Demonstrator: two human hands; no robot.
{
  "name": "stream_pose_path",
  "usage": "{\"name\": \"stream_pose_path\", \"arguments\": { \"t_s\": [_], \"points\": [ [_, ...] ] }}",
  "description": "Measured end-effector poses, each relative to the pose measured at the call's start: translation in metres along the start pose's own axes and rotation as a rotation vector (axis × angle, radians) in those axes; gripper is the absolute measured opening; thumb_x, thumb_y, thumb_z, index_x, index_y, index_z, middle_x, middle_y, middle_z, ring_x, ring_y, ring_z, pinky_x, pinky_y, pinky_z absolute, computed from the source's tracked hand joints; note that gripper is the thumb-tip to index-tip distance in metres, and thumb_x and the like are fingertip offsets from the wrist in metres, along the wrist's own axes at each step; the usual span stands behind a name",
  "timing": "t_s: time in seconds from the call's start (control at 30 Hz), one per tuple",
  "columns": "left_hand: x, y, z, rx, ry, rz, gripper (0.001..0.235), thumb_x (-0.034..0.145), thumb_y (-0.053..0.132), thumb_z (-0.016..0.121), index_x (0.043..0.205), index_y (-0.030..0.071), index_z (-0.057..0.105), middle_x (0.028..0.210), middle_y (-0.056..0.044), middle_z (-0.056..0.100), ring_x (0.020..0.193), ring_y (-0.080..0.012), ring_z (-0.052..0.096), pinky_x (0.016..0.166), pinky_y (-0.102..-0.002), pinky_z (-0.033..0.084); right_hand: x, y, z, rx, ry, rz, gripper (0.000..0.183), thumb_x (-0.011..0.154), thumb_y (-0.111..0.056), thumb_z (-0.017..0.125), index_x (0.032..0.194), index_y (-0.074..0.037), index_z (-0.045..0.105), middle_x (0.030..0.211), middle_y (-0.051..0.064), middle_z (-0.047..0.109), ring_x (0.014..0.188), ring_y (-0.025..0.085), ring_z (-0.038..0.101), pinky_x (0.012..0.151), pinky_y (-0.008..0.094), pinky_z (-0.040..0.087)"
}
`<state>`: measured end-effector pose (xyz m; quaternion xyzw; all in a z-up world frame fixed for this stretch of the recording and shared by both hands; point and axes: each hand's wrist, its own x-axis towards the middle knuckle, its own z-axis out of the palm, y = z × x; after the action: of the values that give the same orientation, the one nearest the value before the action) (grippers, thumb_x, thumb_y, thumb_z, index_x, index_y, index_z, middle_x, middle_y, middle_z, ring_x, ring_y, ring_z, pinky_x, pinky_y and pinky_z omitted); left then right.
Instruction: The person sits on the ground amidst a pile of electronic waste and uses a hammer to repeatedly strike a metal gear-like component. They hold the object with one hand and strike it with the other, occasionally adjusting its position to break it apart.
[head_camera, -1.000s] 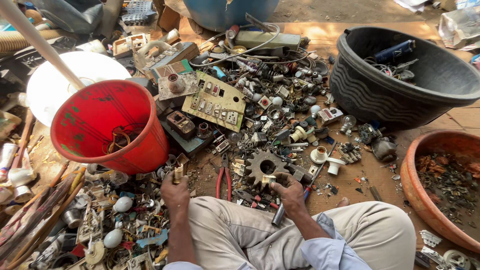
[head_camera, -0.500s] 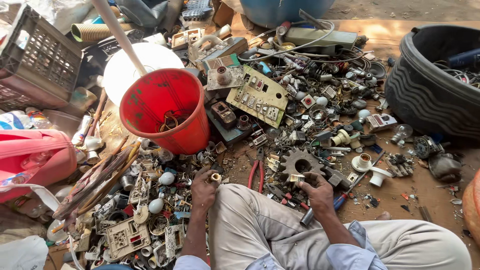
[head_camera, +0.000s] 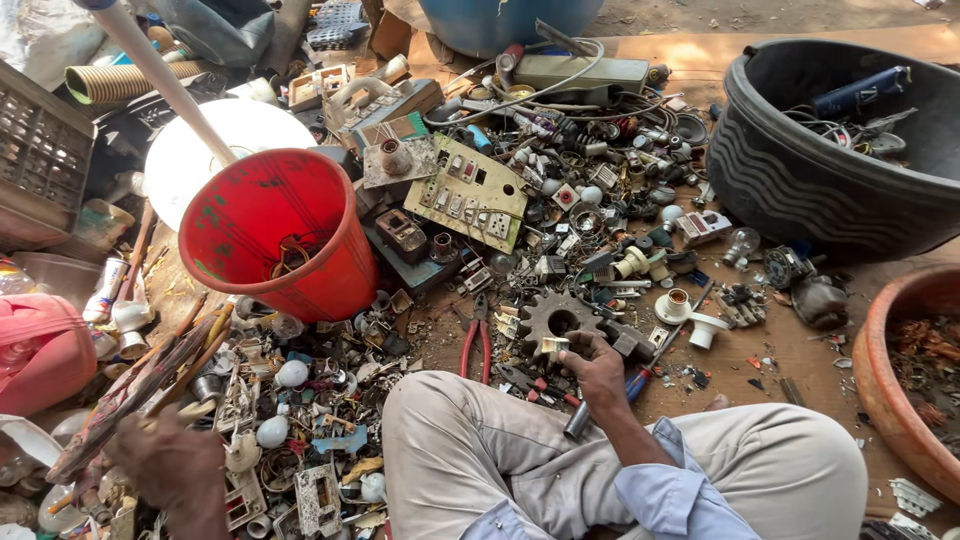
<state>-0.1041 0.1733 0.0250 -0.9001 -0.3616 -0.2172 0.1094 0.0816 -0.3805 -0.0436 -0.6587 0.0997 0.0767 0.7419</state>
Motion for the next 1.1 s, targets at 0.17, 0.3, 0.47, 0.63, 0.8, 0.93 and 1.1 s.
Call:
{"name": "stream_pose_path", "arguments": {
  "t_s": [0.17, 0.3, 0.47, 0.63, 0.8, 0.93, 1.1],
  "points": [
    [-0.009, -0.016, 0.020, 0.108, -0.149, -0.140, 0.026, 0.085, 0.015, 0.078, 0.109, 0.005, 0.078, 0.126, -0.023, 0.063, 0.118, -0.0372, 0.059, 0.088, -0.044, 0.055, -0.005, -0.004, 0.000, -0.005, -0.002, 0.010, 0.037, 0.084, 0.001, 0.074, 0.119, 0.003, 0.066, 0.100, 0.010, 0.074, 0.083, 0.015, 0.071, 0.073, 0.027, 0.058],
    [-0.039, 0.057, 0.020, -0.287, -0.082, -0.063, 0.040, 0.085, 0.019, 0.082, 0.119, -0.001, 0.073, 0.121, -0.022, 0.068, 0.115, -0.0369, 0.063, 0.094, -0.045, 0.056, -0.007, -0.001, -0.001, 0.051, -0.021, 0.018, 0.037, 0.084, 0.002, 0.072, 0.119, 0.004, 0.066, 0.097, 0.013, 0.075, 0.080, 0.017, 0.070, 0.069, 0.030, 0.058],
    [-0.101, 0.246, -0.027, -1.112, -0.664, 0.171, 0.034, 0.092, 0.022, 0.068, 0.125, 0.012, 0.070, 0.123, -0.012, 0.074, 0.098, -0.0188, 0.075, 0.082, -0.031, 0.065, -0.016, -0.004, -0.001, 0.042, -0.098, 0.011, 0.034, 0.086, 0.000, 0.072, 0.120, 0.004, 0.067, 0.097, 0.013, 0.076, 0.082, 0.017, 0.073, 0.074, 0.029, 0.061],
    [-0.148, 0.375, -0.036, -1.330, -0.764, 0.487, 0.038, 0.095, 0.022, 0.073, 0.127, 0.002, 0.070, 0.107, -0.018, 0.076, 0.087, -0.0230, 0.073, 0.078, -0.038, 0.058, -0.016, 0.005, -0.008, 0.089, -0.120, -0.010, 0.035, 0.086, -0.001, 0.073, 0.120, 0.004, 0.066, 0.098, 0.011, 0.075, 0.083, 0.016, 0.072, 0.077, 0.030, 0.061],
    [-0.145, 0.411, -0.007, -1.327, -0.847, 0.181, 0.026, 0.094, 0.013, 0.063, 0.115, 0.006, 0.078, 0.083, -0.010, 0.078, 0.067, -0.0171, 0.070, 0.062, -0.035, 0.058, 0.003, 0.029, -0.028, -0.118, 0.183, -0.082, 0.043, 0.081, -0.002, 0.074, 0.123, 0.000, 0.066, 0.107, 0.008, 0.073, 0.096, 0.017, 0.069, 0.086, 0.029, 0.057],
    [-0.116, 0.403, 0.020, -1.215, -0.914, -0.166, 0.023, 0.094, 0.012, 0.063, 0.112, 0.005, 0.076, 0.089, -0.009, 0.077, 0.064, -0.0204, 0.068, 0.058, -0.037, 0.057, 0.005, 0.050, -0.045, -0.544, 0.450, 0.081, 0.047, 0.084, -0.009, 0.081, 0.126, 0.000, 0.063, 0.108, 0.013, 0.068, 0.097, 0.023, 0.067, 0.087, 0.034, 0.056],
    [-0.144, 0.430, 0.059, -1.165, -0.500, 0.329, 0.017, 0.092, 0.014, 0.071, 0.104, 0.004, 0.079, 0.095, -0.014, 0.078, 0.078, -0.0211, 0.071, 0.068, -0.037, 0.057, 0.007, 0.056, -0.033, -0.160, 0.566, 0.338, 0.053, 0.084, -0.006, 0.077, 0.128, 0.004, 0.049, 0.100, 0.019, 0.065, 0.078, 0.030, 0.067, 0.061, 0.044, 0.058]
  ]
}}
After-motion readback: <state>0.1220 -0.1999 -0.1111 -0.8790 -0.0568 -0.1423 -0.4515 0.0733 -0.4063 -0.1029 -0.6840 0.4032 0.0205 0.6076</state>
